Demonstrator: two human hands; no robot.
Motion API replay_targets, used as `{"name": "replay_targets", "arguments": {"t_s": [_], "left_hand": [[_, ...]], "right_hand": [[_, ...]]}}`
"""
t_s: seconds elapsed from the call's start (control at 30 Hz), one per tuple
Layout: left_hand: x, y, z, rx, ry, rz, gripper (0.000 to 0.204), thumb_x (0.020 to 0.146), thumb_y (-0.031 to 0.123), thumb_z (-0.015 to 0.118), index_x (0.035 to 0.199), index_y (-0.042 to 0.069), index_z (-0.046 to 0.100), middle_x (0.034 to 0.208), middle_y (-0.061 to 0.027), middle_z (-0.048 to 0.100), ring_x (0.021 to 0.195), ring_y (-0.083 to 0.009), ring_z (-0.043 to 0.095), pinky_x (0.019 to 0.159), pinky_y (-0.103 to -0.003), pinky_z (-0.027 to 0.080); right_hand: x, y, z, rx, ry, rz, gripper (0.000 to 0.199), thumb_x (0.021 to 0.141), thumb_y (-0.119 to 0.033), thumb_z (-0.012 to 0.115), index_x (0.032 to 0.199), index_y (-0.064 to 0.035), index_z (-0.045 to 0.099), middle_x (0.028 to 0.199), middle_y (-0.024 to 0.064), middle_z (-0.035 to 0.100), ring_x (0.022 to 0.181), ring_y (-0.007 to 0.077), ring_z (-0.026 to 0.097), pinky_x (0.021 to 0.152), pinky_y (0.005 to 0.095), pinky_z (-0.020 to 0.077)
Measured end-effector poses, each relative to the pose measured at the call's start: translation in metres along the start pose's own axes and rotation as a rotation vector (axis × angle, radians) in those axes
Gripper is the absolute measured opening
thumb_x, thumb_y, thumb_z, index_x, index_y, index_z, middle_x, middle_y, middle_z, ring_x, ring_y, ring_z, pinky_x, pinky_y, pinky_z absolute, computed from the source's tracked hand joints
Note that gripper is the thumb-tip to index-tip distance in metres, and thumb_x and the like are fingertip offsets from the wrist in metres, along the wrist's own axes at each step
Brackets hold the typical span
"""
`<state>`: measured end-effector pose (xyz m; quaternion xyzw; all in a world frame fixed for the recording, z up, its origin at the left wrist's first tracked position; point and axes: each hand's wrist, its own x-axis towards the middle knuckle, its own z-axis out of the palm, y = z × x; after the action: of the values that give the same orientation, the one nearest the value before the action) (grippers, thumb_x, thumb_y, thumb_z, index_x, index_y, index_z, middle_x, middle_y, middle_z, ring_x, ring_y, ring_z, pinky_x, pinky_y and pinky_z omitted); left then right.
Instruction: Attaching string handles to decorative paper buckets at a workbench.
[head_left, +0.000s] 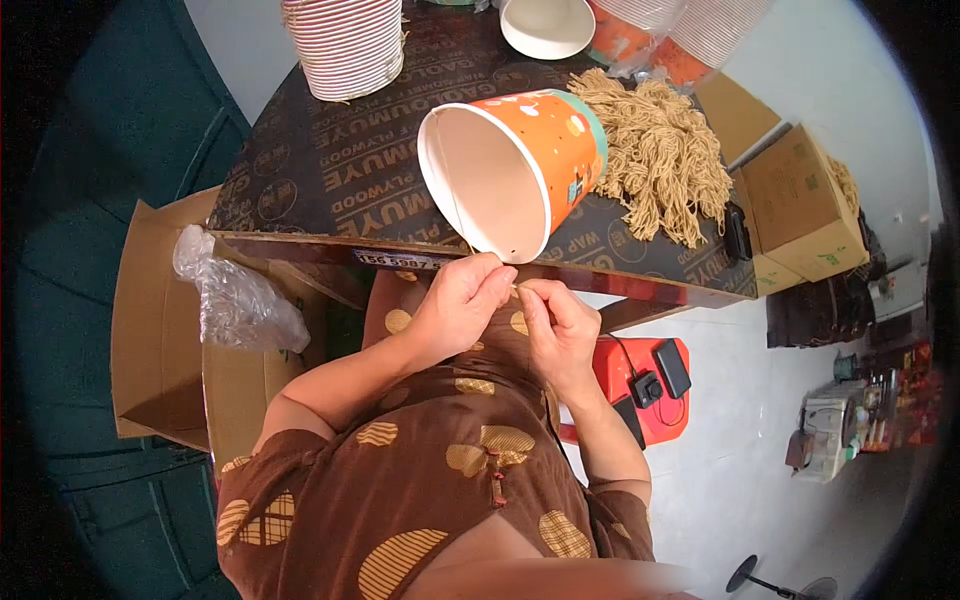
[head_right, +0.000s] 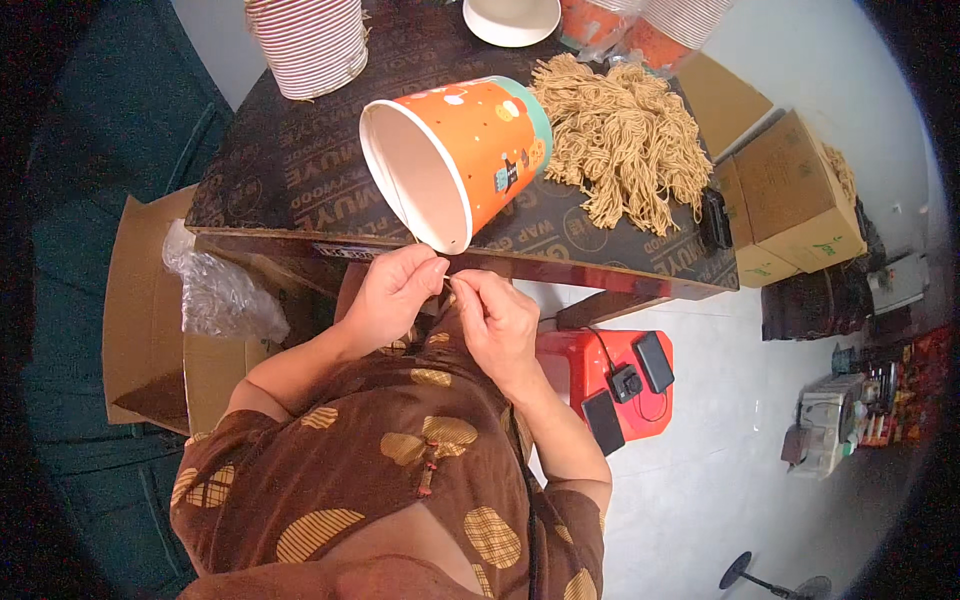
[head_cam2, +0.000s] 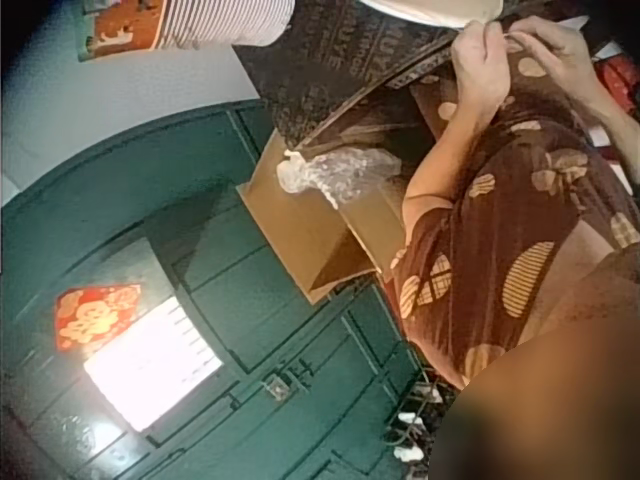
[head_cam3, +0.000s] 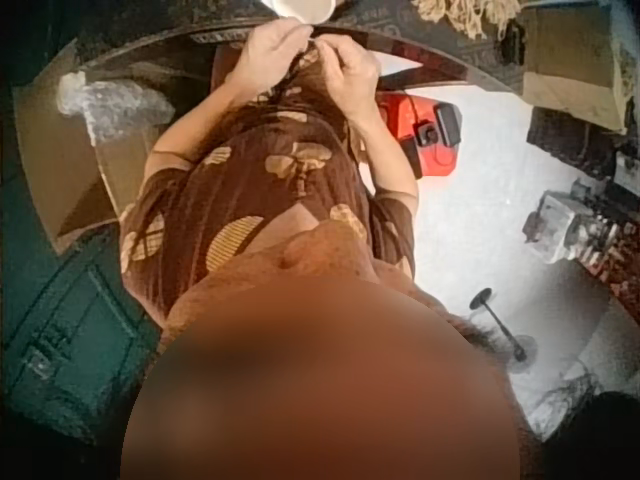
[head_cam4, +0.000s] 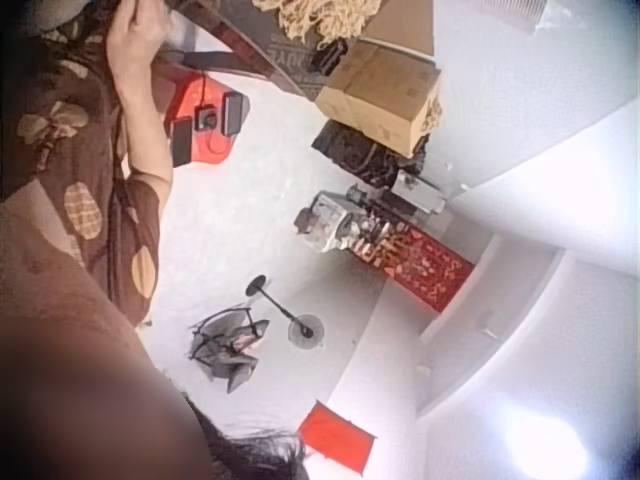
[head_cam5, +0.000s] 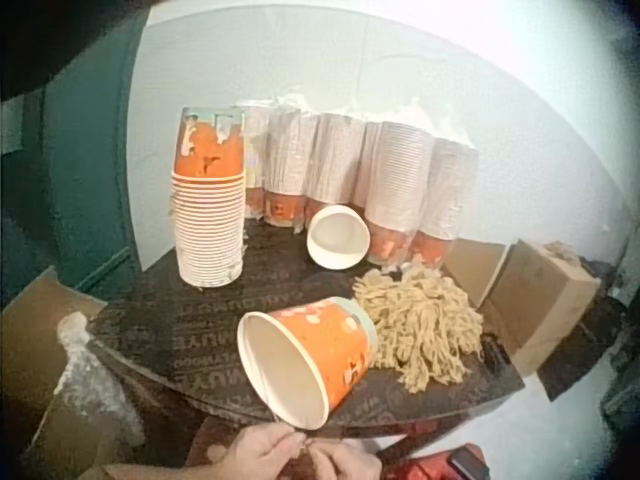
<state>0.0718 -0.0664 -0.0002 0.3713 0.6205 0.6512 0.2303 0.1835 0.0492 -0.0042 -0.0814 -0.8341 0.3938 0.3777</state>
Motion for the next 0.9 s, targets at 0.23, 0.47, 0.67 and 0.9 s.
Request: {"name": "replay_targets", "arguments": {"t_s": [0.23, 0.47, 0.67, 0.9], "left_hand": [[-0.004, 0.002, -0.005, 0.163, -0.033, 0.055, 0.017, 0.096, 0.009, 0.055, 0.083, -0.001, 0.051, 0.068, -0.0071, 0.05, 0.063, -0.0151, 0.046, 0.059, -0.033, 0.042], [-0.009, -0.005, -0.009, 0.208, -0.07, 0.126, 0.006, 0.094, 0.005, 0.058, 0.09, 0.002, 0.055, 0.078, -0.0022, 0.053, 0.075, -0.0095, 0.049, 0.068, -0.028, 0.044], [-0.002, -0.002, -0.016, 0.528, -0.008, 0.37, 0.016, 0.082, -0.001, 0.067, 0.093, 0.003, 0.056, 0.083, -0.0079, 0.056, 0.077, -0.0213, 0.055, 0.071, -0.033, 0.046], [0.018, 0.002, -0.016, 0.889, 0.109, 0.586, 0.03, 0.07, -0.002, 0.073, 0.094, 0.006, 0.057, 0.102, -0.009, 0.057, 0.097, -0.0324, 0.053, 0.081, -0.043, 0.042]], "right_hand": [[0.0, 0.004, -0.004, 0.197, -0.085, 0.235, 0.008, 0.087, -0.003, 0.07, 0.094, 0.0005, 0.07, 0.077, 0.0078, 0.07, 0.066, 0.0116, 0.063, 0.06, 0.0263, 0.0496], [0.001, 0.008, -0.006, 0.232, -0.143, 0.271, 0.009, 0.087, -0.004, 0.072, 0.094, 0.0013, 0.072, 0.083, 0.0032, 0.072, 0.074, 0.0056, 0.062, 0.066, 0.0217, 0.0495], [0.005, 0.014, -0.009, 0.217, -0.145, 0.246, 0.006, 0.088, -0.003, 0.07, 0.091, 0.0017, 0.071, 0.079, 0.0012, 0.069, 0.07, 0.0049, 0.059, 0.063, 0.0212, 0.0481], [0.002, 0.012, -0.012, 0.373, -0.085, 0.385, 0.005, 0.087, 0.0, 0.069, 0.092, 0.0017, 0.07, 0.072, -0.0024, 0.06, 0.063, 0.0032, 0.049, 0.057, 0.0196, 0.0408]]}}
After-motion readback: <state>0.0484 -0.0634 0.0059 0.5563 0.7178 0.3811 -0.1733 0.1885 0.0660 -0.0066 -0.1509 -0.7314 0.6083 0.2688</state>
